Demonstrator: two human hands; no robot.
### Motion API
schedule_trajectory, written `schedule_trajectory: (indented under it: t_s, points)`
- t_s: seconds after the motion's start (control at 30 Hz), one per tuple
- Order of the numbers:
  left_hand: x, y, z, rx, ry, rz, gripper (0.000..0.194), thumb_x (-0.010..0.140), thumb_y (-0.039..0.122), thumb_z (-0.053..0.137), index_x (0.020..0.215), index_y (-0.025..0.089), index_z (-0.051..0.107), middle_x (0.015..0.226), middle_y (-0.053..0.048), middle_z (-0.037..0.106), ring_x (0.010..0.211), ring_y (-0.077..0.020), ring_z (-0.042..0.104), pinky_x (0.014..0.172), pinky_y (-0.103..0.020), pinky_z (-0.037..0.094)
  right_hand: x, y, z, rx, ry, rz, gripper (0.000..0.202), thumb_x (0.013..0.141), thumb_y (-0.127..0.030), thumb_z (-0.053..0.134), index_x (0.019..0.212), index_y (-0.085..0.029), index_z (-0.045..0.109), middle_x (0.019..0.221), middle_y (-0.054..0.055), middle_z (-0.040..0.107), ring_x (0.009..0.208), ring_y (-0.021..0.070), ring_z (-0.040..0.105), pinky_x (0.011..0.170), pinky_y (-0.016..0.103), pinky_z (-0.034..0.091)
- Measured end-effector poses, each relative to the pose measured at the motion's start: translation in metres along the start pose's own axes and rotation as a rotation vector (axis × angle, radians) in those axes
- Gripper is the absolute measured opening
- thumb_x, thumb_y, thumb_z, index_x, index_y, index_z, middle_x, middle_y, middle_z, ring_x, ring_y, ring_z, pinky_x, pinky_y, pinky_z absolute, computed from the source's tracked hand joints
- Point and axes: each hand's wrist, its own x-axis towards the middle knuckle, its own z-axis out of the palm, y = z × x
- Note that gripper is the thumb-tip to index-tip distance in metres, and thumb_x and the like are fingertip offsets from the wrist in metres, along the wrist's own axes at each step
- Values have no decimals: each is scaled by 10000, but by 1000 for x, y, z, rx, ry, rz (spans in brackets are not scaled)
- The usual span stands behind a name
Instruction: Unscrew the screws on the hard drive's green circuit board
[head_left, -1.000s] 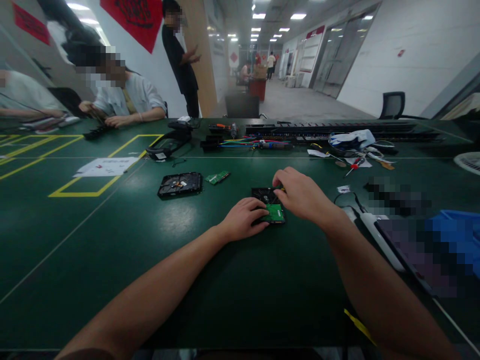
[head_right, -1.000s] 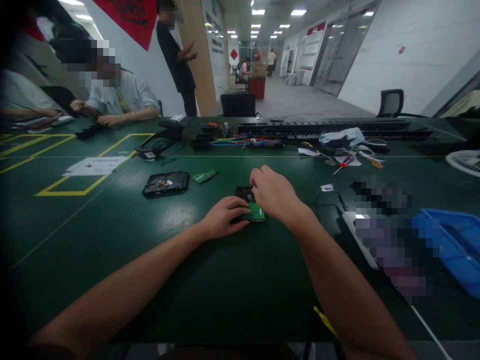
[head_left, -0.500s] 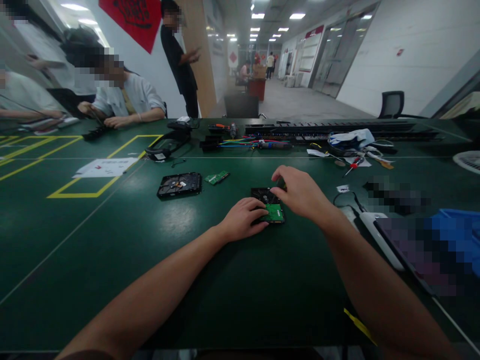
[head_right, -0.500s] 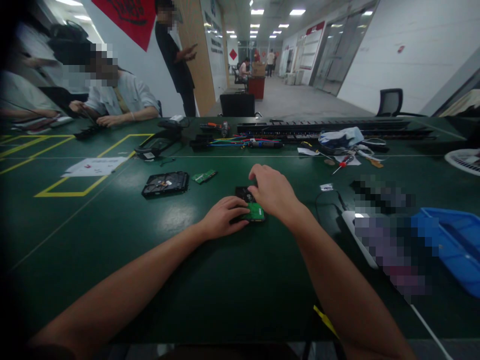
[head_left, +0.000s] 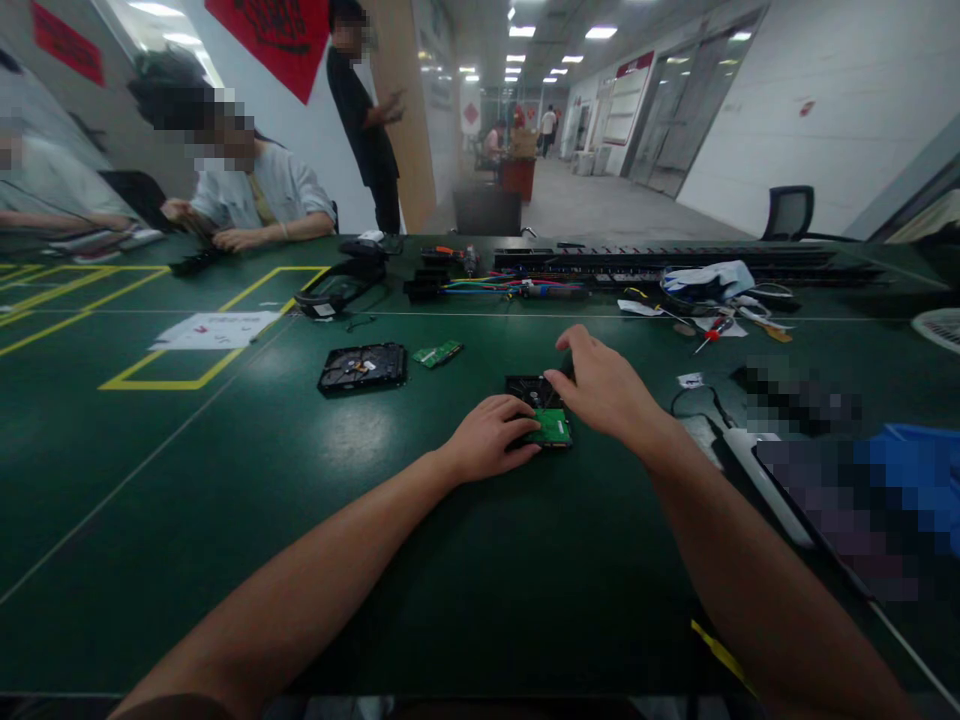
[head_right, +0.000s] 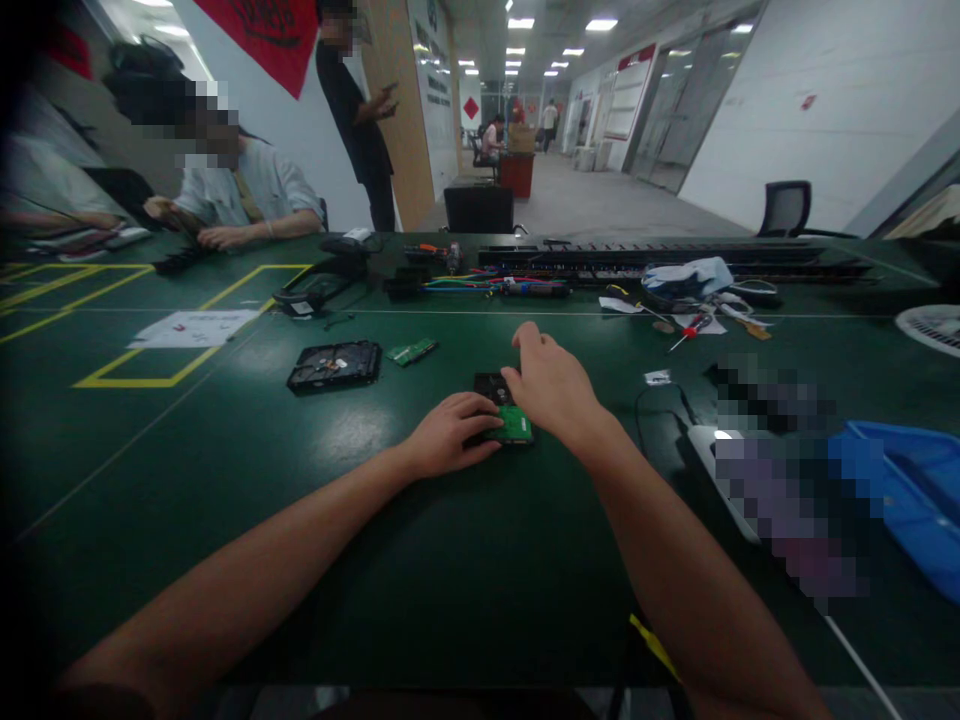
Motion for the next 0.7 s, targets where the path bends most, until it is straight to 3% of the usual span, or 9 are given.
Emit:
schedule_trajectory:
  t_s: [0.17,0.3,0.43,0.53,0.7]
  points:
    - [0,1,0,0,6,11,309,1009,416,664,1228,210,734,1284,-115,700,1216,-286,658,1069,-486,535,2,2,1,-21,25,39,265,1063,-375,448,1191,-177,569,1108,185,714,935,323,689,776,428,474]
    - [-1,0,1,2,6,10,314,1004,409,673,1234,203,731,1288,-119,701,1230,-289,653,1083,-490,528,2,3,-2,53,37,-32,204,982,-268,572,1171,-192,585,1122,161,724,954,306,692,806,418,476]
    - [-1,-1,2,4,10,8,314,1001,411,677,1240,215,730,1294,-117,699,1246,-290,652,1087,-490,526,3,7,-1,202,86,-28,347,892,-259,691,1216,-194,585,962,96,736,824,262,686,762,385,470]
    - [-1,0,1,8,3,0,312,1000,406,677,1242,216,732,1292,-116,698,1242,-291,653,1088,-492,527,4,10,3,258,99,-33,324,891,-259,693,1195,-194,600,881,63,716,742,229,656,722,364,455]
    - [0,1,0,6,6,1,311,1004,410,672,1237,213,736,1283,-116,699,1229,-290,652,1089,-499,528,8,9,6,249,159,-108,223,956,-314,652,1147,-197,644,988,98,692,850,244,635,821,396,475]
